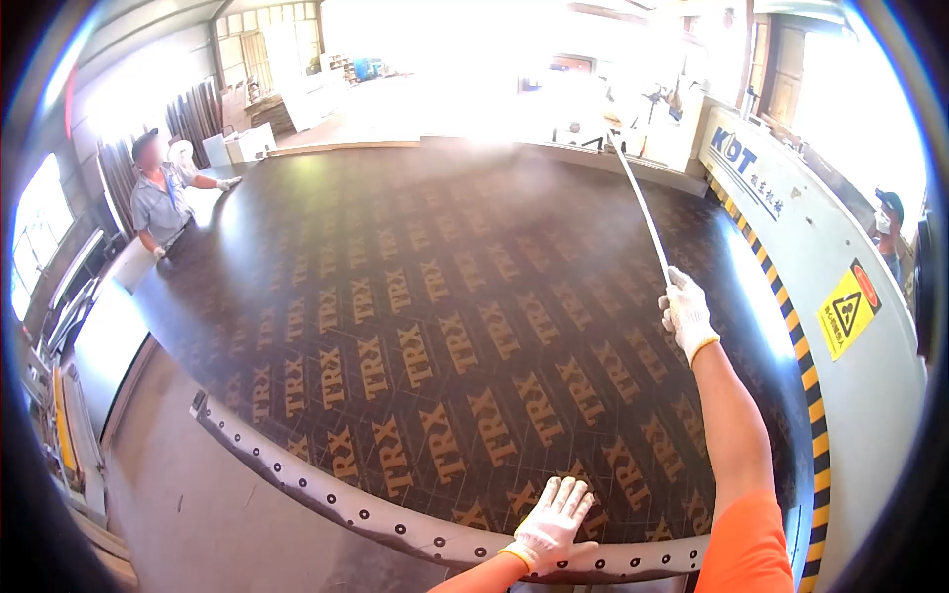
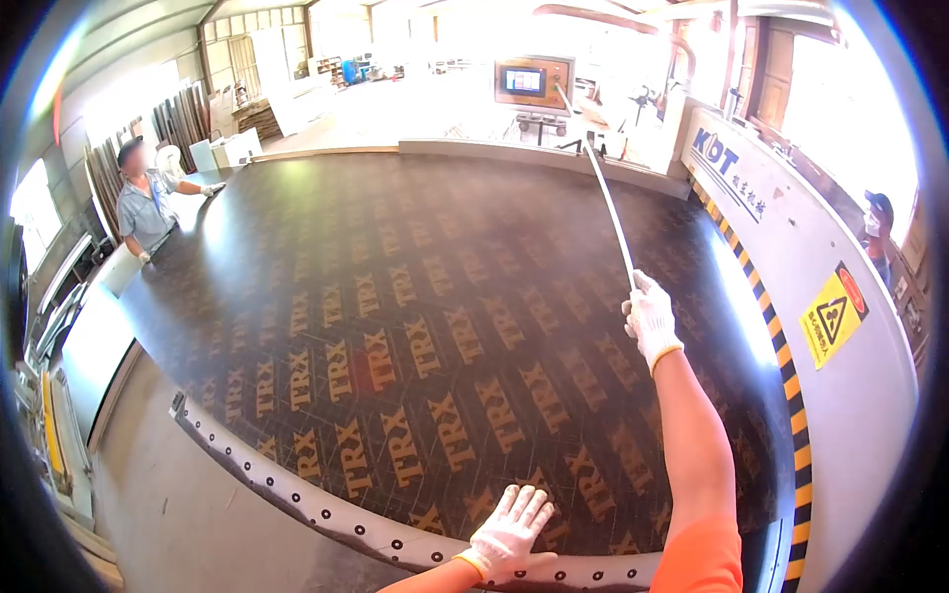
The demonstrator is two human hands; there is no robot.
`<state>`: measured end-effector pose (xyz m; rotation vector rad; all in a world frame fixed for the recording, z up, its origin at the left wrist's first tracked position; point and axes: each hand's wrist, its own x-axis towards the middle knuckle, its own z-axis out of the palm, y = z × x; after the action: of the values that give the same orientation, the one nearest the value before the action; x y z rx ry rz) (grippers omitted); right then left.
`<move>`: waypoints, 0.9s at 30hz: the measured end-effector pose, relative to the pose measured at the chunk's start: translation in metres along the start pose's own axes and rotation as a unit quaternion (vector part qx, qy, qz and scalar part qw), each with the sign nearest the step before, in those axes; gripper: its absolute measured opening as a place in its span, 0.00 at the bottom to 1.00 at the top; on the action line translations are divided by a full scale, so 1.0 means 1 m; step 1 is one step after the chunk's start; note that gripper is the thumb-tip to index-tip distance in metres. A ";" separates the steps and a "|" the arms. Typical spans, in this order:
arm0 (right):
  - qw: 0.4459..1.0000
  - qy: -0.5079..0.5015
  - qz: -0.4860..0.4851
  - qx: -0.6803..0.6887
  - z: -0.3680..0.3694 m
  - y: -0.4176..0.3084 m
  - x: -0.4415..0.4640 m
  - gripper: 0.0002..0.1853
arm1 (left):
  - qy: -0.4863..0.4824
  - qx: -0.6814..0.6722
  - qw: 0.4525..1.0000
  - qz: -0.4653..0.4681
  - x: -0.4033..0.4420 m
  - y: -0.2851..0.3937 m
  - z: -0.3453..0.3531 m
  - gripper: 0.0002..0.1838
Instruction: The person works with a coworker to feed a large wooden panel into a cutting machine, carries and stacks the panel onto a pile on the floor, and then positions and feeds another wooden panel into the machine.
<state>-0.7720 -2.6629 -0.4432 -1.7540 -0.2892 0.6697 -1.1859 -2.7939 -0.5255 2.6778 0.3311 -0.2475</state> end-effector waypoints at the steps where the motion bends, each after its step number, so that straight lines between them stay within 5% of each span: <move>1: 1.000 -0.003 0.003 0.009 0.003 0.001 0.003 0.26 | 0.005 0.000 1.000 0.001 -0.005 -0.002 0.003 0.53; 27: 0.999 0.000 0.030 0.043 0.027 0.012 -0.003 0.25 | -0.053 0.017 0.998 -0.019 -0.019 -0.019 -0.003 0.54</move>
<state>-0.7923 -2.6462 -0.4581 -1.6856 -0.2054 0.7141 -1.2092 -2.7797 -0.5262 2.6804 0.3469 -0.4090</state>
